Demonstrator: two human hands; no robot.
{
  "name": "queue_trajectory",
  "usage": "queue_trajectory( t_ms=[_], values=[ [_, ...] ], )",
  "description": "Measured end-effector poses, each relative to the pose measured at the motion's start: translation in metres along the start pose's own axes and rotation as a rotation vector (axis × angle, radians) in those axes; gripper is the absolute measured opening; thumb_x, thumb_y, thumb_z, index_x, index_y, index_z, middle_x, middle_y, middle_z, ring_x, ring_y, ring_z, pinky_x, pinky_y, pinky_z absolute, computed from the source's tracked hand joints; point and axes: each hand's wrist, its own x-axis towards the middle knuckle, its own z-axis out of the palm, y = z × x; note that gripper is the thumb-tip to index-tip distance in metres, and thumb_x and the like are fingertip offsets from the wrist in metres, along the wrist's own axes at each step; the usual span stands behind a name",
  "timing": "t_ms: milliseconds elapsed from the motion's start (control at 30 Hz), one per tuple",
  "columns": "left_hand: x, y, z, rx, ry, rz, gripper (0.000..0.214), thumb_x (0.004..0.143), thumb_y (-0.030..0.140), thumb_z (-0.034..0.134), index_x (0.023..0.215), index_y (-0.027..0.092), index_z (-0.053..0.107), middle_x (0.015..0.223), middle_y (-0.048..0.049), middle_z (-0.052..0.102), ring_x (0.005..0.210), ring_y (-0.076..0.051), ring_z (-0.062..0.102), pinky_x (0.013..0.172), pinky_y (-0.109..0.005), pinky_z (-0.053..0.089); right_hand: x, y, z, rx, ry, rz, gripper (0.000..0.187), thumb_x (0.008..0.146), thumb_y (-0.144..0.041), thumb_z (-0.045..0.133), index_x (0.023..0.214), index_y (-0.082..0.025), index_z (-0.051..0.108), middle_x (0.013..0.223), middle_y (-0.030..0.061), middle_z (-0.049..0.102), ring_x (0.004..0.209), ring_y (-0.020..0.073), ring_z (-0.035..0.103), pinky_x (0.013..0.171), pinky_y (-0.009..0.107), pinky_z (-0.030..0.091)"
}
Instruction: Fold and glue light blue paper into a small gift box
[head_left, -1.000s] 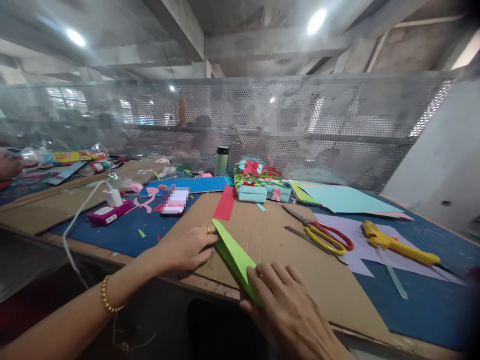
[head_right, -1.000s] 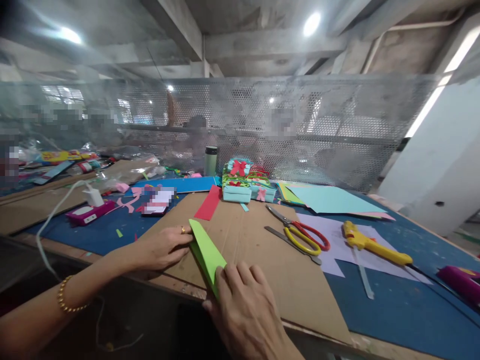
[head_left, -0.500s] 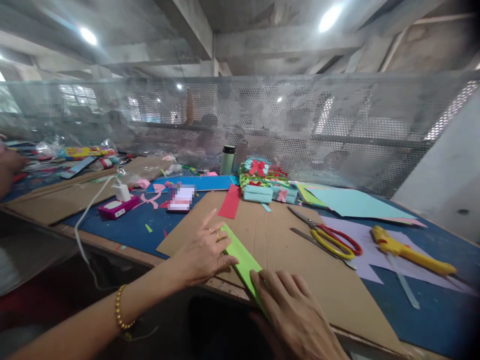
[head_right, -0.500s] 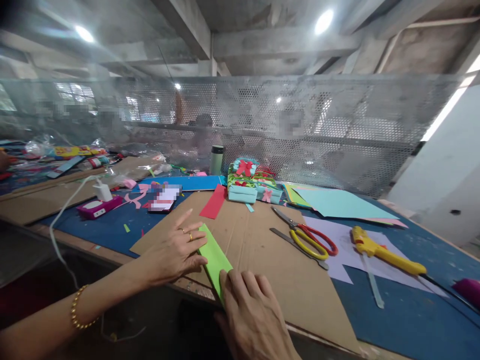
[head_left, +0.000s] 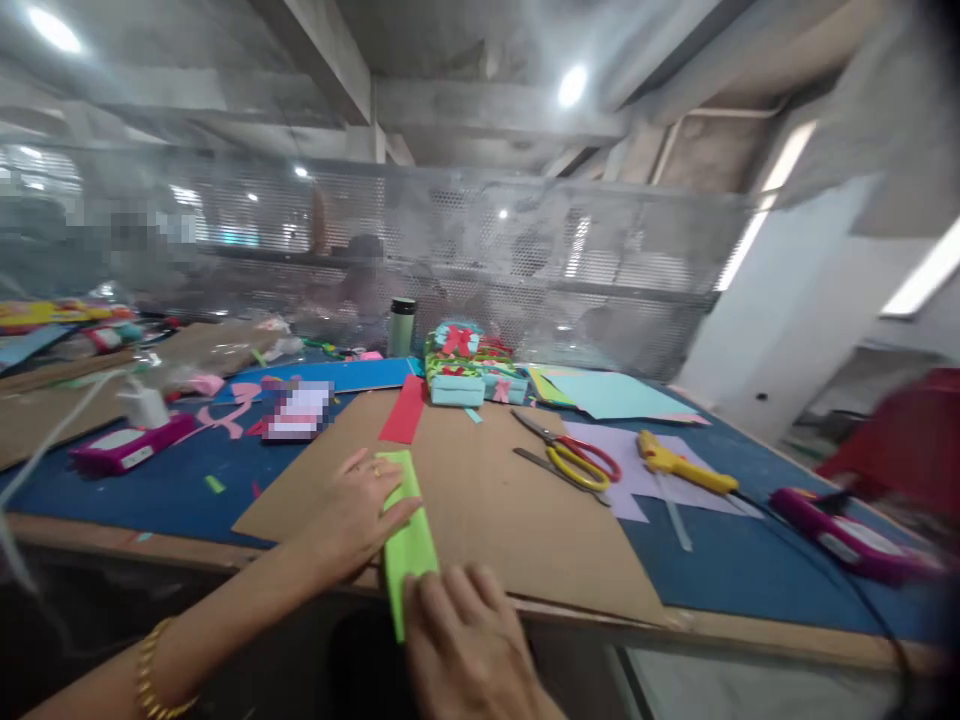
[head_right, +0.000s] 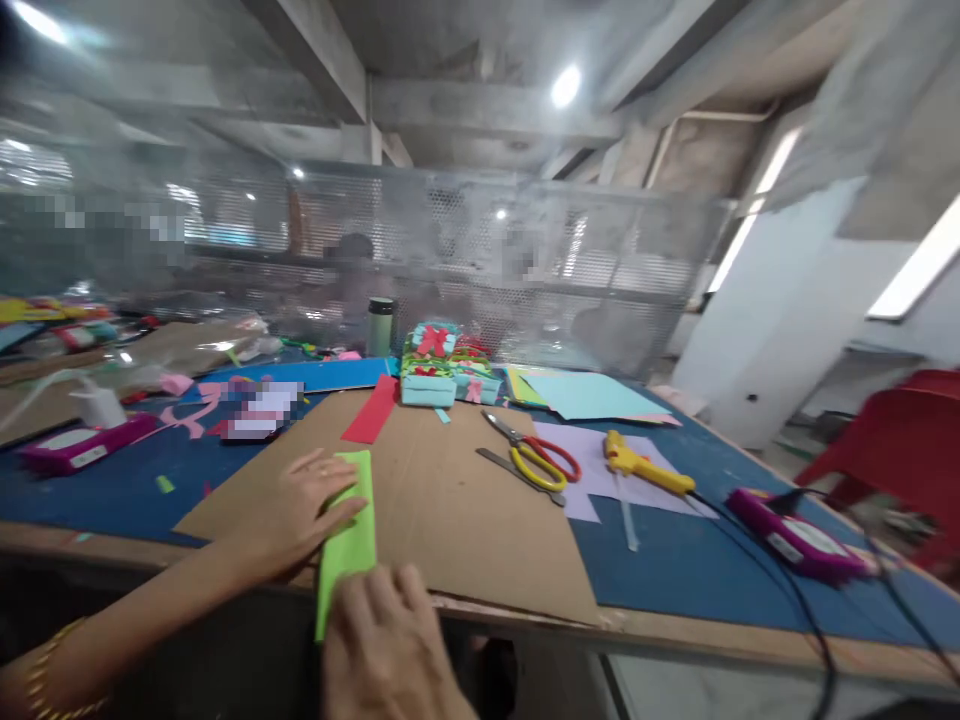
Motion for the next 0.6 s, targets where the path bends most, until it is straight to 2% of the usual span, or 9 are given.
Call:
queue_trajectory(
  t_ms=[67,133,167,233,300,367,433,533,600],
  values=[
    [-0.003,-0.001,0.008,0.075,0.072,-0.011,0.048,0.097,0.047,0.041,0.117,0.014,0.068,0.124,-0.0155,0.070,0.118,-0.031,0.062,0.110,-0.053,0.037,0.011,-0.018,0.016,-0.025,-0.032,0.064,0.018,0.089,-0.012,0.049,0.073,-0.018,0.055,0.072,0.0040,0.056,0.065,0.0188,0.044,0.059,0.036,0.028],
    [-0.010,-0.010,0.019,0.129,0.084,-0.047,0.047,0.095,0.042,0.041,0.119,0.012,0.068,0.123,-0.0173,0.070,0.113,-0.032,0.065,0.103,-0.050,0.044,0.019,-0.027,0.029,-0.043,-0.051,0.084,0.015,0.088,-0.016,0.054,0.073,-0.018,0.052,0.074,0.0024,0.055,0.065,0.0175,0.044,0.059,0.035,0.029],
    [-0.015,-0.018,0.026,0.138,0.073,-0.052,0.047,0.095,0.040,0.039,0.117,0.012,0.070,0.123,-0.0173,0.070,0.113,-0.032,0.065,0.101,-0.050,0.045,0.022,-0.027,0.031,-0.050,-0.074,0.071,0.017,0.090,-0.021,0.055,0.074,-0.018,0.052,0.073,0.0018,0.055,0.064,0.0169,0.044,0.059,0.034,0.029],
    [-0.024,-0.035,0.038,0.139,0.078,-0.008,0.048,0.097,0.038,0.035,0.123,0.017,0.068,0.131,-0.0134,0.067,0.123,-0.032,0.060,0.108,-0.054,0.039,0.025,-0.014,0.026,-0.027,-0.110,0.020,0.026,0.095,-0.034,0.054,0.074,-0.019,0.051,0.070,0.0004,0.055,0.061,0.0158,0.044,0.058,0.032,0.030],
    [-0.031,-0.049,0.045,0.133,0.097,0.064,0.048,0.099,0.040,0.033,0.133,0.022,0.062,0.138,-0.0097,0.062,0.130,-0.029,0.055,0.112,-0.054,0.034,0.022,0.015,0.004,-0.001,-0.147,0.055,0.032,0.098,-0.043,0.050,0.077,-0.020,0.055,0.070,0.0003,0.058,0.064,0.0164,0.048,0.061,0.031,0.033],
    [-0.035,-0.055,0.044,0.121,0.103,0.110,0.048,0.100,0.044,0.036,0.137,0.024,0.059,0.141,-0.0085,0.060,0.130,-0.028,0.056,0.114,-0.053,0.031,0.013,0.056,-0.025,0.013,-0.222,0.158,0.022,0.099,-0.028,0.049,0.080,-0.021,0.059,0.078,0.0013,0.063,0.075,0.0166,0.054,0.068,0.029,0.038],
    [-0.036,-0.050,0.034,0.068,0.047,0.159,0.047,0.102,0.043,0.036,0.140,0.023,0.056,0.143,-0.0092,0.057,0.131,-0.026,0.055,0.115,-0.051,0.032,0.002,0.100,-0.049,-0.092,-0.243,0.315,0.020,0.094,-0.021,0.053,0.076,-0.019,0.060,0.078,0.0042,0.064,0.073,0.0167,0.055,0.064,0.028,0.037],
    [-0.026,-0.033,0.009,-0.055,-0.059,0.249,0.047,0.104,0.040,0.037,0.147,0.026,0.046,0.149,-0.0067,0.051,0.140,-0.021,0.045,0.118,-0.044,0.031,-0.013,0.151,-0.060,-0.269,-0.419,0.438,0.021,0.088,-0.015,0.054,0.069,-0.019,0.062,0.075,0.0071,0.064,0.070,0.0179,0.055,0.062,0.029,0.037],
    [-0.015,-0.024,-0.006,-0.122,-0.165,0.345,0.048,0.104,0.037,0.039,0.152,0.031,0.037,0.153,-0.0046,0.046,0.144,-0.019,0.040,0.120,-0.044,0.026,-0.019,0.167,-0.054,-0.355,-0.510,0.486,0.022,0.087,-0.014,0.053,0.068,-0.018,0.063,0.078,0.0095,0.065,0.071,0.0198,0.057,0.064,0.032,0.037]
  ],
)
